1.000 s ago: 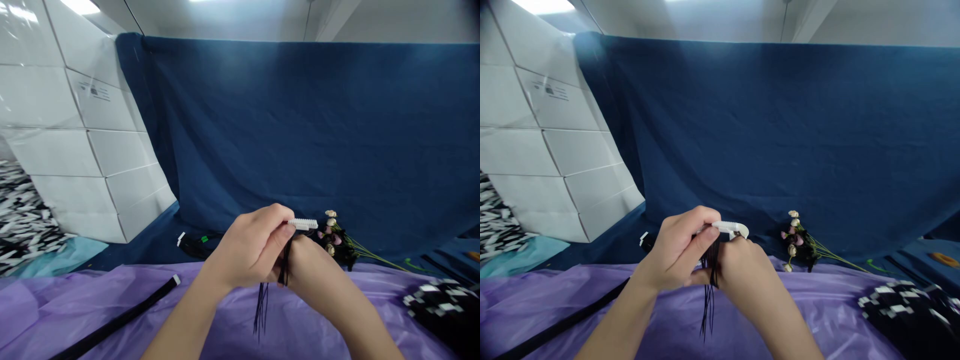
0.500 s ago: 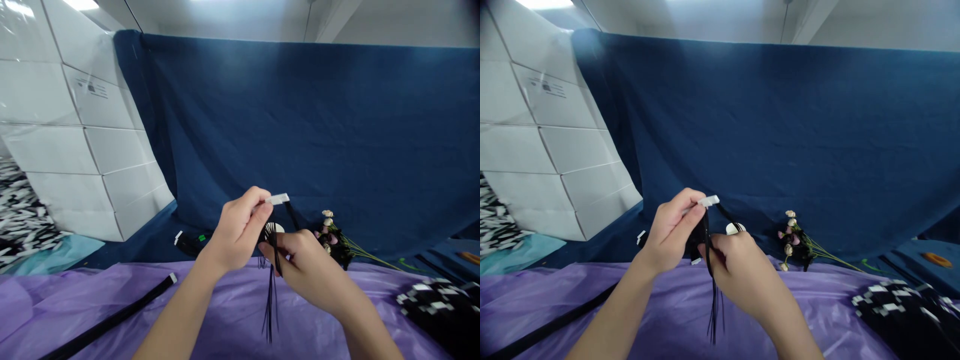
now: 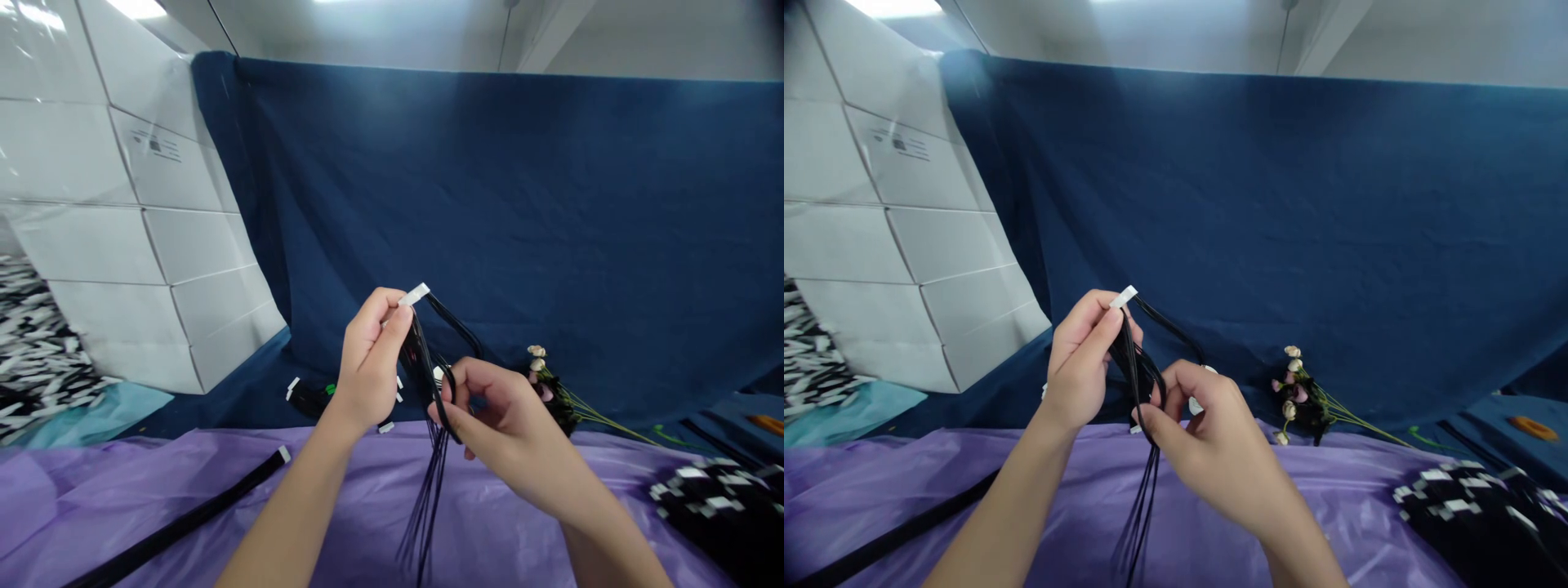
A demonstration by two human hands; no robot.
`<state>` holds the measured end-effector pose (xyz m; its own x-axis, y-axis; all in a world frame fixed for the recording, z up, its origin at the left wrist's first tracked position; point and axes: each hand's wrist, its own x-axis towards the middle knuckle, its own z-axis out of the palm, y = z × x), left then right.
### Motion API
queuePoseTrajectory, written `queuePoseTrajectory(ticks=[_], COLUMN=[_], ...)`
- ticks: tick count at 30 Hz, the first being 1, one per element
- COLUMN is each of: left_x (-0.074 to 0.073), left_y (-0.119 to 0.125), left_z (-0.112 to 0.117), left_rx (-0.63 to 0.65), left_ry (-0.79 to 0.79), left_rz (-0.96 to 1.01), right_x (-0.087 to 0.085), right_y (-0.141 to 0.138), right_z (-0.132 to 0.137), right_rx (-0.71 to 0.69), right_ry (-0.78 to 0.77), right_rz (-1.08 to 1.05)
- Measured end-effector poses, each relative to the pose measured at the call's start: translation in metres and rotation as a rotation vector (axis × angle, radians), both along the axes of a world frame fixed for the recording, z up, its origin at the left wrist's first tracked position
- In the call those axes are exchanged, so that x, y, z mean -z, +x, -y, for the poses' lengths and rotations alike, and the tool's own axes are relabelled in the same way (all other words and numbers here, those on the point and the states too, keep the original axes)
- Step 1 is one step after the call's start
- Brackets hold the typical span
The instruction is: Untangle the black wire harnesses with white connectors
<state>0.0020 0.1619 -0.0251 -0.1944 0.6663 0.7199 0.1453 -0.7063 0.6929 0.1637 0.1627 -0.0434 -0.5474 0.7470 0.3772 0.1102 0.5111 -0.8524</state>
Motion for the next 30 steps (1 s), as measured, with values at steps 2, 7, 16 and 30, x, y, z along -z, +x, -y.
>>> queuePoseTrajectory(ticks=[2, 7, 16, 30], left_x=[0.001, 0.002, 0.000, -0.006], left_y=[0.002, 0.005, 0.012, 0.013], left_z=[0.000, -0.003, -0.004, 0.001], left_rx=[0.040, 0.187, 0.302, 0.210], left_ry=[-0.020, -0.031, -0.097, -0.026], left_rz=[0.016, 0.107, 0.350, 0.411], right_x=[0.001, 0.008, 0.012, 0.009], right_y=[-0.001, -0.004, -0.017, -0.017], right_z=[-0.001, -0.004, -0.002, -0.007], right_rx=[0.005, 0.073, 0.240, 0.438], right_ry=[0.014, 0.102, 0.119, 0.297], right_rz=[0.009, 0.015, 0.017, 0.027])
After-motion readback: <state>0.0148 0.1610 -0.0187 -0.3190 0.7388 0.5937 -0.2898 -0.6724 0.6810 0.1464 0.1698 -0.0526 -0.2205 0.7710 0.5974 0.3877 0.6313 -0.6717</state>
